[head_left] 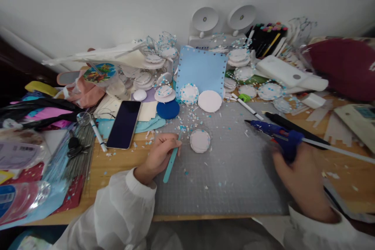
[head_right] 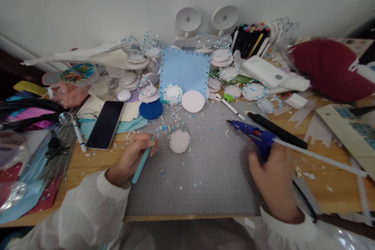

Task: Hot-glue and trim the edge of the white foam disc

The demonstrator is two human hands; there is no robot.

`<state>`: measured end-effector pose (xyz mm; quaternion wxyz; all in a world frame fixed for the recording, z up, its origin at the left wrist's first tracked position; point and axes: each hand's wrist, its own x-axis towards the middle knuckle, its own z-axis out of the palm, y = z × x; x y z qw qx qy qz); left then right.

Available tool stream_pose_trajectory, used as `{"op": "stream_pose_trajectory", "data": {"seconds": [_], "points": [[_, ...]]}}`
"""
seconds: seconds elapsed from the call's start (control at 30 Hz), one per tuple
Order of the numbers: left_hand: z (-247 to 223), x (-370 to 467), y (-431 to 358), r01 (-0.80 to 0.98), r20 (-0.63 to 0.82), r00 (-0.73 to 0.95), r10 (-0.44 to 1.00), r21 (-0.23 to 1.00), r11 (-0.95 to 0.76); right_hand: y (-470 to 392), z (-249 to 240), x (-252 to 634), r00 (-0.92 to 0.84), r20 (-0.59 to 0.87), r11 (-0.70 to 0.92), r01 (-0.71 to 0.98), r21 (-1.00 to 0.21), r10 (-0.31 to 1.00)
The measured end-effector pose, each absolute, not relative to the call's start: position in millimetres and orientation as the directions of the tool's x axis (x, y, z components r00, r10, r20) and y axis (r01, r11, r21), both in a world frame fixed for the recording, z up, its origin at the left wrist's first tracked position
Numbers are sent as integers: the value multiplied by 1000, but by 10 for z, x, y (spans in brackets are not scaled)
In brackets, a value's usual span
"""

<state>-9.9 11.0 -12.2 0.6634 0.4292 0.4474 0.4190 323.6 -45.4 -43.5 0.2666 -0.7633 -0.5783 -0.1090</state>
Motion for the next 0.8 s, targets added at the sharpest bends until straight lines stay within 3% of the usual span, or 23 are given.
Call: {"op": "stream_pose_trajectory", "data": {"seconds": [0.07,0.13,0.3,0.4,0.57,0.8], "points": [[-125,-100,111,-165,-228,250,941,948,274,-369,-404,3245,258,446,-190,963,-190,857],[-124,-100,112,-157,-225,255,940,950,270,-317,-342,3258,273,435,-206,959,-194,858],[-107,-95,104,-128,-222,283,933,955,267,-138,33,3125,553,409,-281,781,-557,726],[-94,-94,97,-106,-219,291,931,960,259,52,264,2869,583,371,-262,728,-634,723],[-110,-113,89,-75,-228,296,928,963,261,203,206,2411,465,343,-103,701,-705,816],[-196,-177,23,20,-247,453,857,963,267,-18,-165,2244,192,321,79,737,-671,927]]}}
